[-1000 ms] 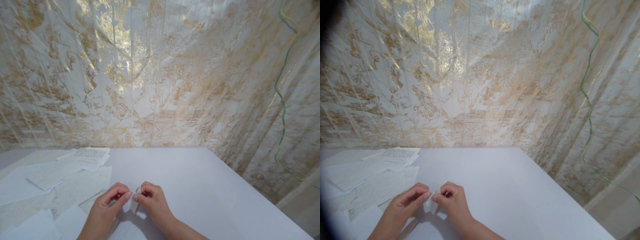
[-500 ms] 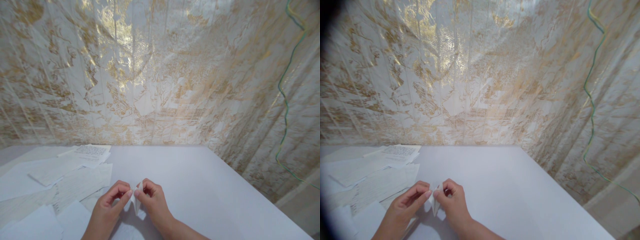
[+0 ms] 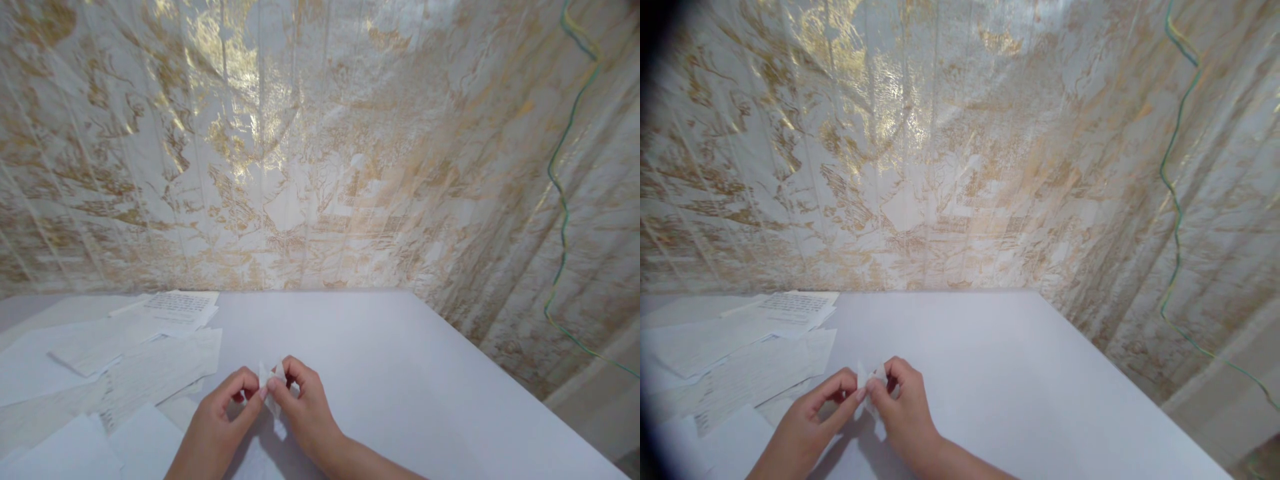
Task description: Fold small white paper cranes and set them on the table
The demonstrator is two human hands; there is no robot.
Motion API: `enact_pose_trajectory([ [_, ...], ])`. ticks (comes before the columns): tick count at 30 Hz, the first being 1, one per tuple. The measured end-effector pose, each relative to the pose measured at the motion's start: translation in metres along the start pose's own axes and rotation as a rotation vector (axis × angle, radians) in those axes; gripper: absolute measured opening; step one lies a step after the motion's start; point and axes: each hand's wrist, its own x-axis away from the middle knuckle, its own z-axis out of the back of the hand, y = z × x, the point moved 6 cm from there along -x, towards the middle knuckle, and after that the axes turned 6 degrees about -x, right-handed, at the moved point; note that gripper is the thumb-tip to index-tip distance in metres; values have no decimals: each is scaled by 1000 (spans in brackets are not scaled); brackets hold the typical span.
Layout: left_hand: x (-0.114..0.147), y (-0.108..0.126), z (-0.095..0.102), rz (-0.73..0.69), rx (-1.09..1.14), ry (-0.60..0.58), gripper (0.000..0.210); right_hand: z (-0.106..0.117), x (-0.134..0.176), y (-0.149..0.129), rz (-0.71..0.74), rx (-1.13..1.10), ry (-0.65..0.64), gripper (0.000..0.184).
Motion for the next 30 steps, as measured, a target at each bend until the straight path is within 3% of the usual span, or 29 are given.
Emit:
enact_pose_trajectory([
  [5,3,4,6,-67,-39,77,28,-4,0,1,-6,-195,-21,35],
  [9,4,4,7,-59,-99,82,21,-8,-2,11,-93,-437,-43,44],
  [14,5,1,8,-41,-82,113,19,-8,-1,15,-183,-521,-17,46],
  [23,3,10,16,-106,-30,122,15,-6,-3,18,-140,-485,-25,41],
  [30,-8,9,18,-140,-75,-20,27,1,-5,18,-54,-326,2,38],
])
